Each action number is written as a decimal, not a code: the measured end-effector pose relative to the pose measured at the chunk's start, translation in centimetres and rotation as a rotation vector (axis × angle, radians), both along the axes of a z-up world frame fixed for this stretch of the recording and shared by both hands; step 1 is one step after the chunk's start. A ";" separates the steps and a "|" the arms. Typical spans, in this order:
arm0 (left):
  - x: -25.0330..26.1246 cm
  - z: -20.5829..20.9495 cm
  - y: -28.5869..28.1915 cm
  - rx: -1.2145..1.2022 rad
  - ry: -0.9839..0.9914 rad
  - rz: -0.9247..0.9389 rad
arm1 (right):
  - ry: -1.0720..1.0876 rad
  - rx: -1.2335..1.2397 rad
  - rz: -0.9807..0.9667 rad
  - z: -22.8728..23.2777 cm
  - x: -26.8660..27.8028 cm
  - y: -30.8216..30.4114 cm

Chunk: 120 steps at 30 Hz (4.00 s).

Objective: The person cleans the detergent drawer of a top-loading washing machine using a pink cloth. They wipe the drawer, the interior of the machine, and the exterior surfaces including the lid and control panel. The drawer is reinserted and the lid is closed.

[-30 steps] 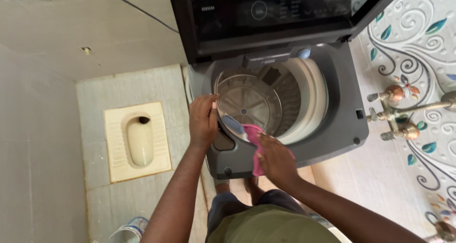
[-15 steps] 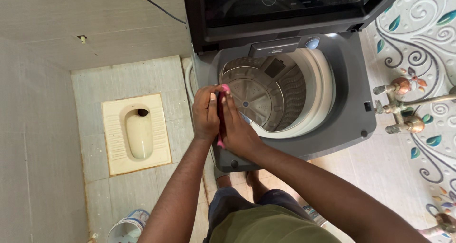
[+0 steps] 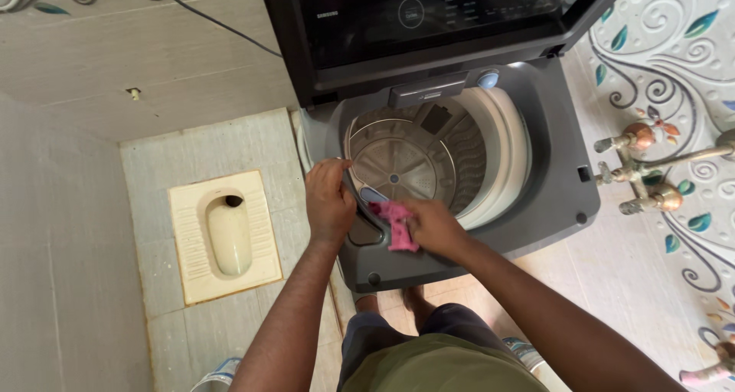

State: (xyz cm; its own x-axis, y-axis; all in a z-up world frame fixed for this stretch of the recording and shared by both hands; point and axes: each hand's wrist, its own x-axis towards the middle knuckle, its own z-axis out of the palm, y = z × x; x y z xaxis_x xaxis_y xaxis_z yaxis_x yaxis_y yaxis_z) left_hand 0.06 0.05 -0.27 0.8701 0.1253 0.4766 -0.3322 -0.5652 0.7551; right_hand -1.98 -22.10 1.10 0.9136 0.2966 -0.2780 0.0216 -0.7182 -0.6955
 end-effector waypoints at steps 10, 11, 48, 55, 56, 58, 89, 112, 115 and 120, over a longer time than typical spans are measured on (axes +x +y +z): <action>0.3 -0.1 -0.5 0.144 0.021 0.078 | -0.545 0.212 -0.117 -7.9 10.9 9.1; 0.4 0.0 -0.6 0.151 0.047 0.077 | -0.606 0.150 0.008 -8.0 11.2 9.2; -0.4 -1.0 -0.5 -0.078 -0.040 0.287 | -0.252 0.172 0.143 -1.3 2.7 8.0; -0.6 -0.5 -0.5 -0.280 -0.037 0.269 | -0.477 -0.077 0.295 1.0 -2.5 6.5; -0.5 -0.6 -0.6 -0.316 -0.029 0.265 | -0.388 -0.062 0.243 0.8 -2.0 7.0; -0.3 -0.6 -0.5 -0.301 -0.022 0.274 | -0.212 -0.029 0.150 0.4 0.9 8.8; 1.4 5.1 -1.1 -0.108 -0.072 0.238 | 0.104 0.045 0.732 5.2 2.4 -5.4; 15.1 25.5 2.3 -0.170 -0.535 0.294 | -1.580 -0.192 0.511 27.6 19.1 10.9; 13.1 25.3 1.6 -0.065 -0.557 0.338 | -1.584 -0.223 0.483 27.6 18.3 8.1; 10.8 25.6 1.0 -0.108 -0.610 0.266 | -1.606 -0.235 0.168 28.5 16.8 0.4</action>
